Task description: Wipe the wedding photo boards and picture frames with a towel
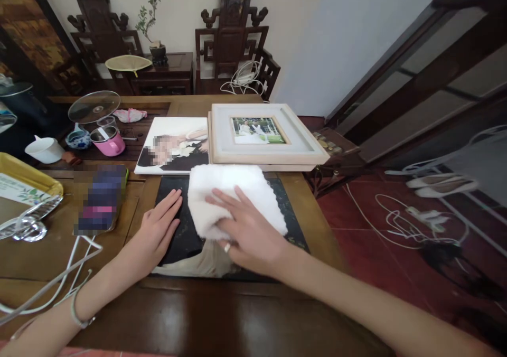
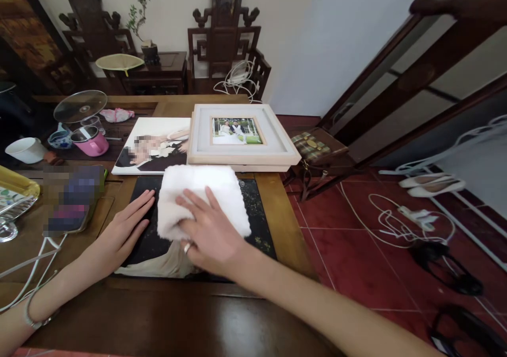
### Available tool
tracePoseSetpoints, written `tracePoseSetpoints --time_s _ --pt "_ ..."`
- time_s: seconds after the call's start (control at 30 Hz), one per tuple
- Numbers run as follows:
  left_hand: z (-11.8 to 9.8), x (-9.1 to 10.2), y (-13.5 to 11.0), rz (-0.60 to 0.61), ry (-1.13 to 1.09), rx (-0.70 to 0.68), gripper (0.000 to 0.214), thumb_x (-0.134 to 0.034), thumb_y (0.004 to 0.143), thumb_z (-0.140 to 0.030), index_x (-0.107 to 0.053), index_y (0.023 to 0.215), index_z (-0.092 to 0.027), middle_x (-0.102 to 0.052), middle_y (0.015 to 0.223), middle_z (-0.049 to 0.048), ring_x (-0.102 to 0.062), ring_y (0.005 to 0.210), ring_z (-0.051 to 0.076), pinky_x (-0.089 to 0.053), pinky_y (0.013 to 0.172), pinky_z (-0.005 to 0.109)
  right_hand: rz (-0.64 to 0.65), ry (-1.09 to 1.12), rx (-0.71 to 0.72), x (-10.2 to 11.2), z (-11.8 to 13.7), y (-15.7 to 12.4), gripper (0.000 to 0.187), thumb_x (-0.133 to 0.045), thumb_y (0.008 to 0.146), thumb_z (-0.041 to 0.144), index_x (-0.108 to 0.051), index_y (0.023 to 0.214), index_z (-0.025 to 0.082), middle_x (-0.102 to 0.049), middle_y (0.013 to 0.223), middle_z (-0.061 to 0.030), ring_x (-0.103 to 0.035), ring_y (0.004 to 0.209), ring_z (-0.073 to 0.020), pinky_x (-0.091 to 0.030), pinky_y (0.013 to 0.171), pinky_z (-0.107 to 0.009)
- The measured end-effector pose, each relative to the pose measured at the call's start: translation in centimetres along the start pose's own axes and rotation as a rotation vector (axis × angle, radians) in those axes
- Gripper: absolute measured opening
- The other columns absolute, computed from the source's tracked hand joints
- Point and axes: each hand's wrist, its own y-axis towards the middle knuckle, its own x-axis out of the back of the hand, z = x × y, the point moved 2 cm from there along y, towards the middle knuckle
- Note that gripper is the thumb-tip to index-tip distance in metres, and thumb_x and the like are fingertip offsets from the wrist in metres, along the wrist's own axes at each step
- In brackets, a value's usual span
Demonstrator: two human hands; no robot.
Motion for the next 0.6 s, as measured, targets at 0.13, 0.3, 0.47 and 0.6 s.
tracePoseSetpoints --time_s 0.13,0.3,0.47,0.6 --pt "-0.1 0.0 0.0 0.012 0.003 0.018 0.050 -0.032 0.100 -0.024 -0.028 0.149 -0.025 -0.031 0.156 0.0093 -0.027 0.144 0.023 -0.033 0.113 0.045 0.011 0.045 0.072 -1.4 4.3 -4.3 0.009 -0.058 0.074 0.017 -0.067 0.071 0.016 -0.049 0.142 -0.0170 -0.029 0.140 -0.0357 -0.014 0.114 -0.063" --pt "-0.1 0.0 0.2 0.025 0.011 0.031 0.049 -0.031 0.100 -0.023 -0.029 0.149 -0.024 -0.030 0.156 0.0097 -0.027 0.144 0.023 -0.032 0.112 0.045 -0.032 0.113 0.174 -1.1 5.7 -6.2 0.013 -0.057 0.077 0.017 -0.069 0.076 0.019 -0.059 0.133 -0.0099 -0.039 0.136 -0.0266 -0.010 0.119 -0.052" --pt "0.0 0.0 0.1 0.011 -0.007 0.026 0.050 -0.032 0.100 -0.023 -0.029 0.149 -0.024 -0.029 0.157 0.0096 -0.025 0.145 0.023 -0.031 0.114 0.046 0.070 0.134 0.015 0.8 1.4 -1.1 0.025 -0.053 0.078 0.014 -0.069 0.096 0.015 -0.055 0.137 -0.0168 -0.041 0.135 -0.0267 -0.017 0.116 -0.056" --pt "0.0 0.0 0.1 0.012 -0.018 0.028 0.050 -0.032 0.100 -0.024 -0.028 0.150 -0.022 -0.027 0.157 0.0106 -0.022 0.146 0.024 -0.029 0.115 0.047 0.073 0.089 -0.032 0.8 -1.2 2.6 0.027 -0.049 0.082 0.013 -0.067 0.102 0.013 -0.058 0.132 -0.0197 -0.038 0.137 -0.0276 -0.018 0.113 -0.060"
